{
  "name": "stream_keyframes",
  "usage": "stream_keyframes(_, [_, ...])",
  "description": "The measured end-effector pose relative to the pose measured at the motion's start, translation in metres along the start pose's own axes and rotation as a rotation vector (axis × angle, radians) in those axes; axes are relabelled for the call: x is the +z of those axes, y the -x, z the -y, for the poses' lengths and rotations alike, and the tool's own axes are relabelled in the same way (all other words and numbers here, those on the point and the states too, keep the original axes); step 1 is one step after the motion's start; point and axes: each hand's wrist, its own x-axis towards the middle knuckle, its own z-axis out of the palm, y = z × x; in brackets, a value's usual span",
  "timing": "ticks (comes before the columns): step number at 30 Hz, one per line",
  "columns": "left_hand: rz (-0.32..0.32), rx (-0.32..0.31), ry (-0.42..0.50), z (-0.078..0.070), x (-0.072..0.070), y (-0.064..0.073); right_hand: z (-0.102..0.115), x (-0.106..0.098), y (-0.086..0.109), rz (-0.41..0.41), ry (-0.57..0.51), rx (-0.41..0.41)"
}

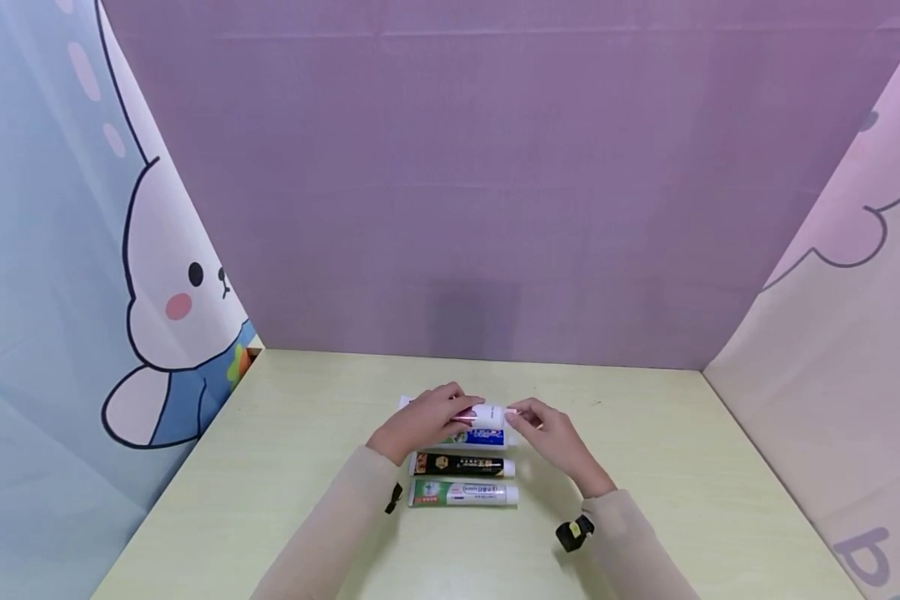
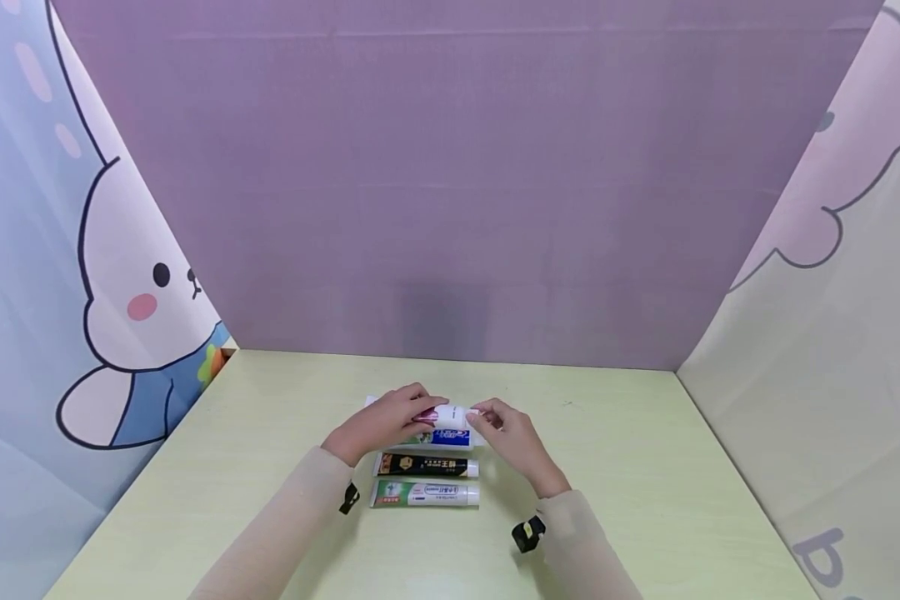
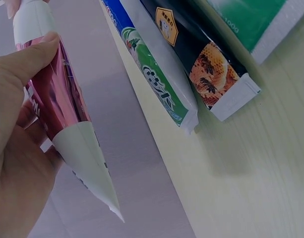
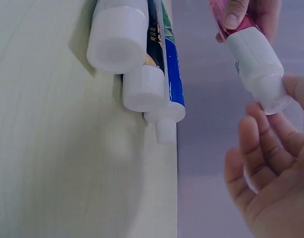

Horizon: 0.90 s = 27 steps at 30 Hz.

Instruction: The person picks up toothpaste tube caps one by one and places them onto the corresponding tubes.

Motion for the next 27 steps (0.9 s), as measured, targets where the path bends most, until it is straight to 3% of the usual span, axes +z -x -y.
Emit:
stream_keyframes(9, [0.024, -0.056, 0.04, -0.0017, -0.0024, -0.0002, -0.0015, -0.0055, 0.0008, -0.009, -0.06, -0.056])
stream_keyframes(27, [0.014, -0.049, 0.031, -0.0018, -0.0035, -0.0052, 0.0021, -0.01, -0.0038, -0.008, -0.01, -0.033])
